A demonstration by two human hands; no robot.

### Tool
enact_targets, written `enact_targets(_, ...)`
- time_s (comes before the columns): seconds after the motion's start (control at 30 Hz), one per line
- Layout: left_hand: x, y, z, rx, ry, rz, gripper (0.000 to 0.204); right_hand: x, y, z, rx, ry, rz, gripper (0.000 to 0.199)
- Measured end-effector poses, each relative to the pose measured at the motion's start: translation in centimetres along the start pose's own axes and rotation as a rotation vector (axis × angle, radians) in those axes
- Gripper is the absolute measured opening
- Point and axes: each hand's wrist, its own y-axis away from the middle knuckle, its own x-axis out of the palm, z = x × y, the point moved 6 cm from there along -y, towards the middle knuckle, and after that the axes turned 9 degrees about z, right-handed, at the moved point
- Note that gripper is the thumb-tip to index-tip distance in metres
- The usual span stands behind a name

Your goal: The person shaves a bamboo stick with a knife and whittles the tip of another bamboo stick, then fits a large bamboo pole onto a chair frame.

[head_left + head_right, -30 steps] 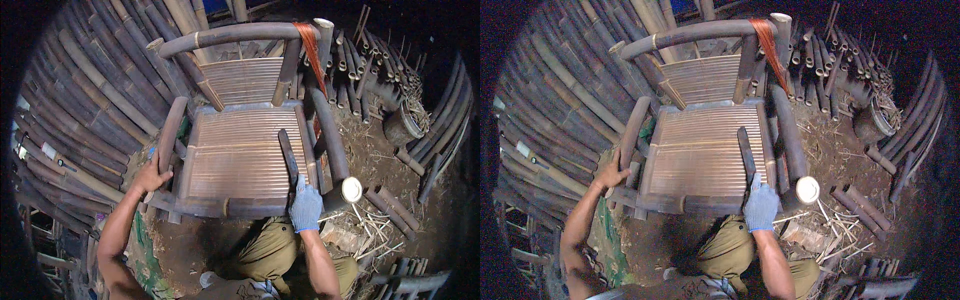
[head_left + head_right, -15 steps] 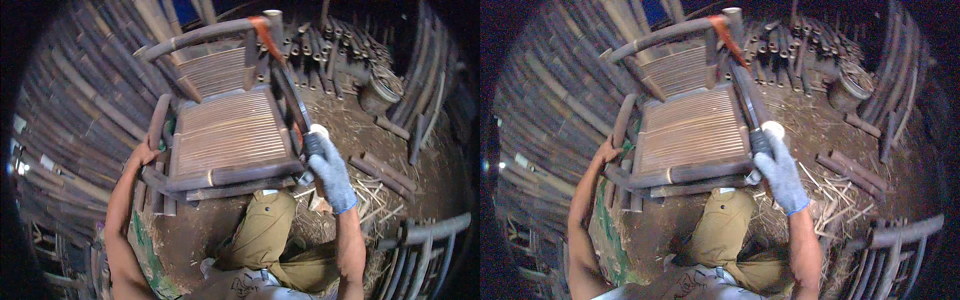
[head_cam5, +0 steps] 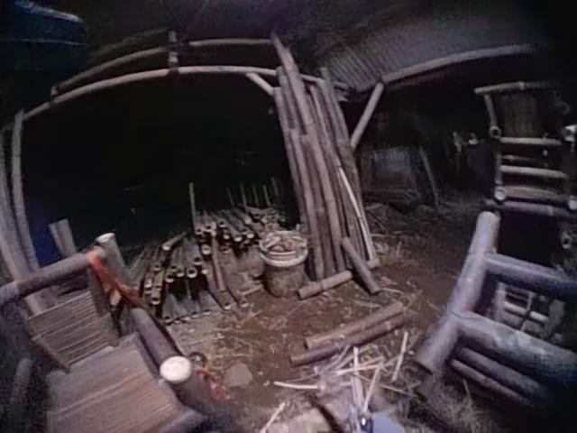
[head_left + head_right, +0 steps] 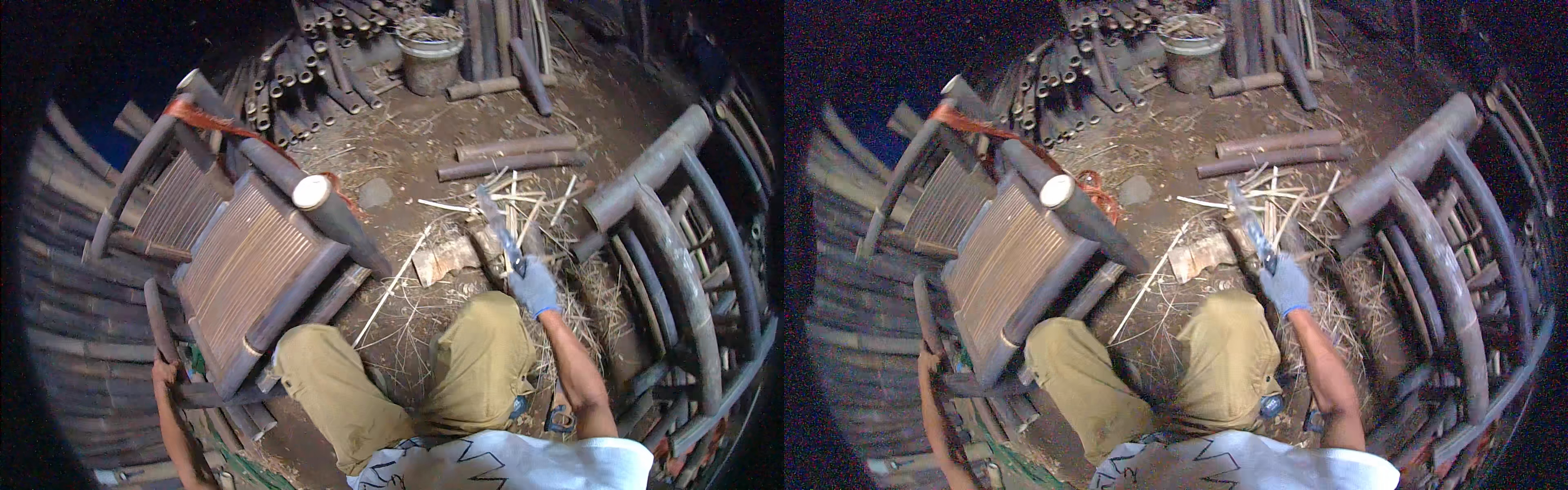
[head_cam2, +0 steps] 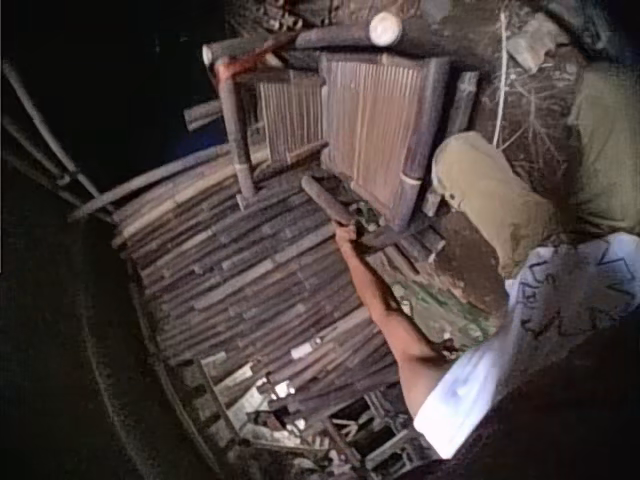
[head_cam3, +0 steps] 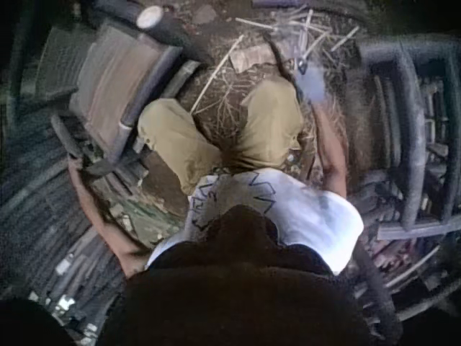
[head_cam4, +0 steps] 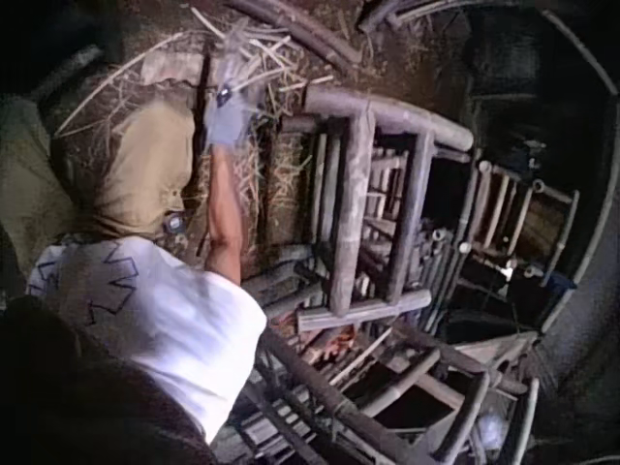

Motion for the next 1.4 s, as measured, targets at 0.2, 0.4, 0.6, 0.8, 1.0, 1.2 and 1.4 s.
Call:
enact_targets(0.2, 1.4, 7.9, -15.7, 0.379, -0.546, -0.547, 0.063, 12.3, 7.3, -7.7, 0.096, 0.04, -0.053, 0.037)
enact_targets(0.4, 12.2, 18.0, -36.6, 0.961, -0.281, -0.237, 0.05, 14.2, 11.4, -11.3, 0.177, 0.204, 0.009, 0.034)
enact_targets(0.6, 20.5, 24.2, -41.6, 0.989, -0.432, -0.131, 0.058, 15.1, 15.4, -14.2, 0.205, 0.284, -0.009, 0.033)
enact_targets(0.8, 19.9, 22.2, -38.2, 0.824, -0.172, -0.175, 0.063, 16.4, 16.0, -16.4, 0.305, 0.22, -0.046, 0.032)
enact_targets(1.0, 23.6, 19.2, -41.2, 0.721, -0.061, -0.204, 0.074, 14.3, 9.3, -15.2, 0.169, 0.2, -0.021, 0.031)
enact_targets(1.2, 24.8, 20.4, -43.8, 0.58, -0.039, -0.414, 0.07, 12.0, 4.0, -12.3, 0.106, 0.2, 0.083, 0.031)
enact_targets(1.4, 25.0, 21.0, -44.1, 0.623, 0.06, -0.341, 0.076, 10.4, -0.2, -9.4, 0.025, 0.151, 0.212, 0.03)
